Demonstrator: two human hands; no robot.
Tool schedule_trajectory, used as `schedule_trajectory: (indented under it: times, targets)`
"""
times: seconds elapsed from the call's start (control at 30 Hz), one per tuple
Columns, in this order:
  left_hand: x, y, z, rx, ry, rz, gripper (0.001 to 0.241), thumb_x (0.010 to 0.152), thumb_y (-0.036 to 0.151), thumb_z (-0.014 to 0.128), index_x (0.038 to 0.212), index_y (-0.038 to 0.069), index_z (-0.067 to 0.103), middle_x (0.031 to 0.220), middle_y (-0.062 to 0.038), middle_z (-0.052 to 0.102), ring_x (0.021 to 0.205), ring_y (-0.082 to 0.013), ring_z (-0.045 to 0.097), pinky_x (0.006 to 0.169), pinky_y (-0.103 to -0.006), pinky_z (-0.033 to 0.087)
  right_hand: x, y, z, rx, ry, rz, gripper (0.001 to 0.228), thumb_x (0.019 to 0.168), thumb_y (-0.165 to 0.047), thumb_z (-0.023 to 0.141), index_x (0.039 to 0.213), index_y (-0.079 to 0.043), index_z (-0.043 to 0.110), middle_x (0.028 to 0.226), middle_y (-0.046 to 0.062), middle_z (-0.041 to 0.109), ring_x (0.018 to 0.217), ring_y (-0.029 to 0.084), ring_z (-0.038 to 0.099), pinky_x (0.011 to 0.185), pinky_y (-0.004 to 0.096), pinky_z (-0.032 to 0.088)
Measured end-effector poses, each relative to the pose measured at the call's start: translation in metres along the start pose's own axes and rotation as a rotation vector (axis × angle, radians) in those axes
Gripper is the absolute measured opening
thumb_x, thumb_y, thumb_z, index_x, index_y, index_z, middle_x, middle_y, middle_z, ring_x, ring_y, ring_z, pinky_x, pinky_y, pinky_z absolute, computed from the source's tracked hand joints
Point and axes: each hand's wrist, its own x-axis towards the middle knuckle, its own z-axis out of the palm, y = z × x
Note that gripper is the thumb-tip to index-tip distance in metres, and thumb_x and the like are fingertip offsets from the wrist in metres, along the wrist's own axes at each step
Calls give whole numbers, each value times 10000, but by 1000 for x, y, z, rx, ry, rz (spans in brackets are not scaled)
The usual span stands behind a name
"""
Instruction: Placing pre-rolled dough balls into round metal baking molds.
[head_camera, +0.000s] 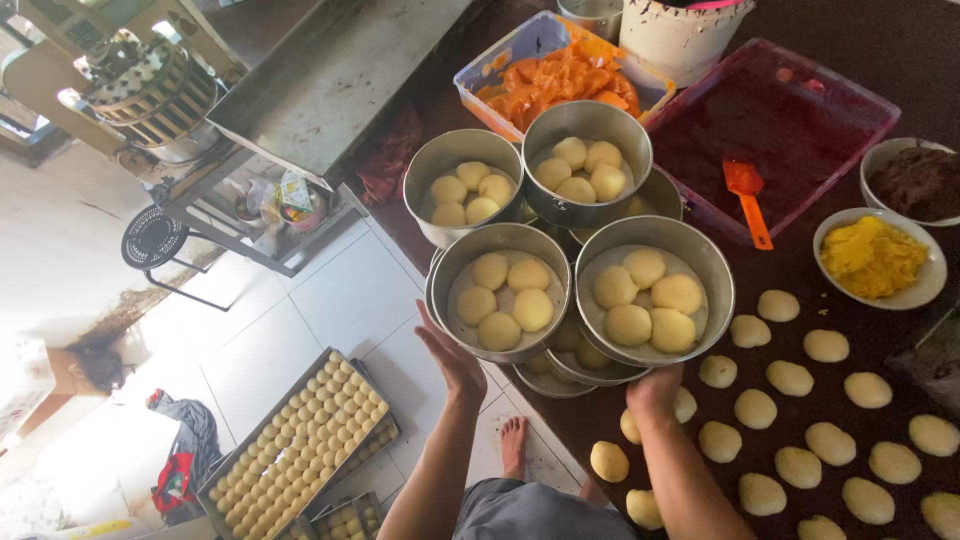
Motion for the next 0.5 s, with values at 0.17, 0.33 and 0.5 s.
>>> schedule_trajectory:
  times: [0.17, 0.33, 0.5]
  targets:
    - [-5, -67, -17, -146, 63, 13, 910, 948, 731, 379, 1633, 153, 220, 1689, -125, 277, 1516, -317, 308, 1227, -479, 263, -28, 13, 19, 80, -98, -27, 635, 1048, -532, 427, 1531, -120, 424, 1571, 77, 466, 1427, 255, 477, 1198, 426, 397]
    - [-29, -98, -2, 107, 142, 228, 852, 1009, 678, 384, 1641, 137, 198, 1697, -90, 249, 1536, -266, 294, 1249, -451, 249, -29, 11, 38, 92, -145, -66, 644, 1042, -538, 431, 1528, -116, 422, 1557, 76, 473, 1414, 253, 486, 1188, 425, 401]
    - [-29, -64, 22, -16, 252, 100, 754, 982, 620, 309, 1611, 224, 184, 1620, -3, 301, 1452, -209, 366, 1193, -426, 323, -34, 14, 54, 74, -164, -101, 648, 1035, -530, 438, 1524, -106, 419, 1538, 89, 487, 1395, 263, 503, 1175, 438, 417]
